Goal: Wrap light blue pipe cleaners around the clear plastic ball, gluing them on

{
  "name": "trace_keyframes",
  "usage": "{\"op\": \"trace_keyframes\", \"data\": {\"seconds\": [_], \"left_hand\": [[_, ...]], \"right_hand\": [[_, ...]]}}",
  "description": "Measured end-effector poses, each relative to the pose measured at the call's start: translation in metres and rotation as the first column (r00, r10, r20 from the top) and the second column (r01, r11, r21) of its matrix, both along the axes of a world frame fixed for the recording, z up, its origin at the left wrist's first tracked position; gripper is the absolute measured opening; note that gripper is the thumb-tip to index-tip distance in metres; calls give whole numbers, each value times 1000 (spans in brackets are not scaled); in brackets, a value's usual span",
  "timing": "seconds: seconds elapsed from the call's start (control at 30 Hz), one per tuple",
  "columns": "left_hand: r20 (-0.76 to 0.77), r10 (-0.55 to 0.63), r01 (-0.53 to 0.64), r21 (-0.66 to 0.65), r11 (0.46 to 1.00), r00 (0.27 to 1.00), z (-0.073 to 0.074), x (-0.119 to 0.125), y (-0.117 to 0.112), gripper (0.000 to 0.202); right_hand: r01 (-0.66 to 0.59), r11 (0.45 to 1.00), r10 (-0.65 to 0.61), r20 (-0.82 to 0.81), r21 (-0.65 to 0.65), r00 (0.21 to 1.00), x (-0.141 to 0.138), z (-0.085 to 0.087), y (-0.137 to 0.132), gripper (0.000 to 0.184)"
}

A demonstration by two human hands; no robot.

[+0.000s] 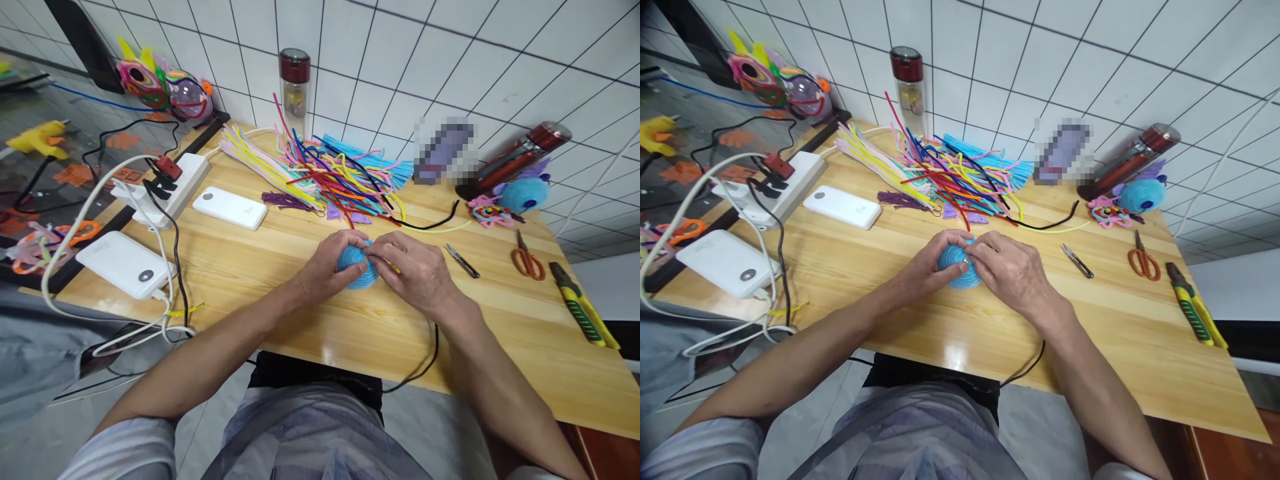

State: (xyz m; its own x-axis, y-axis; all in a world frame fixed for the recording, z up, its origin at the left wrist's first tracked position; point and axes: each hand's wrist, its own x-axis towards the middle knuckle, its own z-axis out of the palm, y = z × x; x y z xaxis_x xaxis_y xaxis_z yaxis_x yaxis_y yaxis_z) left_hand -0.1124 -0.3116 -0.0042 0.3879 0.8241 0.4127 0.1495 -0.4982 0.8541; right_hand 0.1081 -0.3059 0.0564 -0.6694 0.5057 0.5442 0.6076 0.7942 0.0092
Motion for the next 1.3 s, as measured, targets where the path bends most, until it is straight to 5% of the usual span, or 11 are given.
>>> {"op": "trace_keyframes", "data": {"seconds": [0.67,1.3], "left_hand": [[0,12,-12,-76,997,1000,1,3,-1,38],[-20,30,-31,-50,998,999,2,5,-2,35]], "right_hand": [[0,999,14,390,-36,921,-6,28,4,23],[-4,994,37,300,-108,953,-2,16,6,21]]}}
